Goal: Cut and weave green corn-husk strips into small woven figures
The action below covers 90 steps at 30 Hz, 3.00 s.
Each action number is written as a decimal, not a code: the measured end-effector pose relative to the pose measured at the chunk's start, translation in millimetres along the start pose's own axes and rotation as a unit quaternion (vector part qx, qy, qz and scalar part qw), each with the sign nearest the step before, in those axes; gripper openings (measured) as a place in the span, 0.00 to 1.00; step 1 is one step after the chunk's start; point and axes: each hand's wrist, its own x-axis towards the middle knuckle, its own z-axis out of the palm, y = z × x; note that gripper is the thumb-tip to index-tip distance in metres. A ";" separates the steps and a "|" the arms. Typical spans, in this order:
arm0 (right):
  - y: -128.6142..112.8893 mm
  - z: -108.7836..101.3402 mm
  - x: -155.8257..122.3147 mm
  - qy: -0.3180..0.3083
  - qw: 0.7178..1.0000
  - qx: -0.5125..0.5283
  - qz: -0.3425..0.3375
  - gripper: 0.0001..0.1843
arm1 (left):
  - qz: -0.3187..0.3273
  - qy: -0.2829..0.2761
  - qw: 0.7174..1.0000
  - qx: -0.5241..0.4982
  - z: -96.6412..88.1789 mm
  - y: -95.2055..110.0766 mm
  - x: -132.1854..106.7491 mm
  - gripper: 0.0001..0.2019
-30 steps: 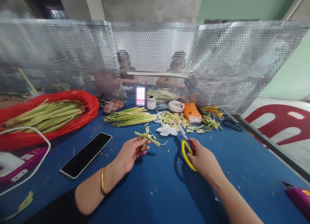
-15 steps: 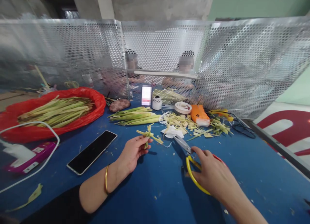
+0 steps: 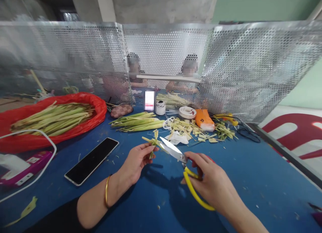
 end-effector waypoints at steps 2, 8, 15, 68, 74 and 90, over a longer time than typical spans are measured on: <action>-0.4 7.8 -1.4 -0.036 0.999 0.005 -0.030 0.25 | -0.004 -0.013 1.000 0.000 1.1 0.4 -2.1 0.07; 0.2 12.4 -3.9 -0.062 0.998 0.019 -0.017 0.25 | -0.021 -0.023 0.999 0.011 3.8 1.2 -5.6 0.06; -5.4 10.3 -3.6 -0.105 0.993 0.051 0.009 0.24 | -0.027 -0.029 0.999 0.014 3.7 -2.2 -6.0 0.07; -13.6 5.2 1.5 -0.143 0.941 0.273 0.142 0.18 | -0.030 -0.051 0.998 0.033 2.5 -2.7 -1.5 0.10; -14.0 5.5 0.5 -0.163 0.941 0.253 0.155 0.20 | -0.028 -0.057 0.997 0.033 2.6 -3.9 -1.3 0.09; -10.4 -1.6 4.5 -0.085 0.901 0.366 0.216 0.39 | -0.069 -0.054 0.996 -0.015 3.5 2.3 -2.2 0.07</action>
